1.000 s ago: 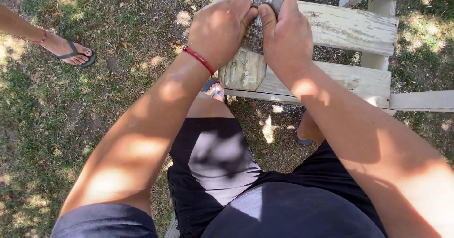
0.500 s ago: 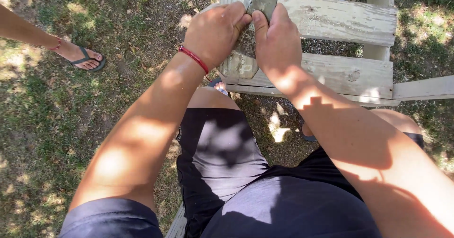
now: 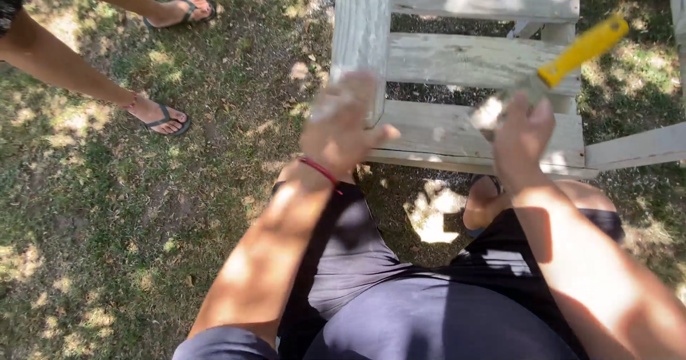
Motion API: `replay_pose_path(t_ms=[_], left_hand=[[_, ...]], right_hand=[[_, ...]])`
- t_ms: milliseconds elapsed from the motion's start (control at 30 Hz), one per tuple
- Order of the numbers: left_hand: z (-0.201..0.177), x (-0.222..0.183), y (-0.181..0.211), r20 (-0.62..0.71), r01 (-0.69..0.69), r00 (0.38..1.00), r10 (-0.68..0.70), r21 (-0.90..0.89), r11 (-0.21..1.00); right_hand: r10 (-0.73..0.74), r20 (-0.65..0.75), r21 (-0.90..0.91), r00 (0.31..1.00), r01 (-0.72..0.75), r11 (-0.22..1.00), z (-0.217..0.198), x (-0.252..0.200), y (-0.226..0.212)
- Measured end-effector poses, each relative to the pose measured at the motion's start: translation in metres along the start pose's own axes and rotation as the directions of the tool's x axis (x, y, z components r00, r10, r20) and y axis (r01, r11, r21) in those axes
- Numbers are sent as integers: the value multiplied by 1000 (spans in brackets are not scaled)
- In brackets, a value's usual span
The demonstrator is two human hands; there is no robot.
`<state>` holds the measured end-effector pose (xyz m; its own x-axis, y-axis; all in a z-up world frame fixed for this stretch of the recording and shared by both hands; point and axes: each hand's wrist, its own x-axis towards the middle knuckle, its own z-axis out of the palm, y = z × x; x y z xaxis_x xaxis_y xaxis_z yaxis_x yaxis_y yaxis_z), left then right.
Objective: Using a hand scraper to remove old, peeling paint from a wooden chair.
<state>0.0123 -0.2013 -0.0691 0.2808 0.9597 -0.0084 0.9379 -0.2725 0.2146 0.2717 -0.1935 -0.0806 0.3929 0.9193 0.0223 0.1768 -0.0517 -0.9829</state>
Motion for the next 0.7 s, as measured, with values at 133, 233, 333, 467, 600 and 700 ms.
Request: replay_pose_path(t_ms=[133, 233, 333, 467, 600, 700], left_hand=[[-39, -1, -58, 106, 585, 806, -582, 7, 811], [-73, 1, 7, 48, 462, 884, -464, 49, 885], [-43, 36, 38, 68, 139, 987, -145, 85, 987], [-24, 99, 26, 130, 189, 974, -184, -24, 982], [13, 99, -52, 182, 477, 873, -452, -124, 870], [50, 47, -153, 489, 793, 580, -652, -153, 590]], right_hand=[[-14, 21, -431, 1000, 22, 902, -86, -2, 68], [-39, 24, -565, 999, 46, 824, -97, 2, 86], [-97, 43, -502, 994, 105, 858, -90, 1, 92], [-116, 106, -411, 988, 149, 899, -85, 9, 123], [-93, 128, -343, 987, 132, 930, -93, -8, 89], [-140, 160, -418, 977, 195, 887, -96, 15, 112]])
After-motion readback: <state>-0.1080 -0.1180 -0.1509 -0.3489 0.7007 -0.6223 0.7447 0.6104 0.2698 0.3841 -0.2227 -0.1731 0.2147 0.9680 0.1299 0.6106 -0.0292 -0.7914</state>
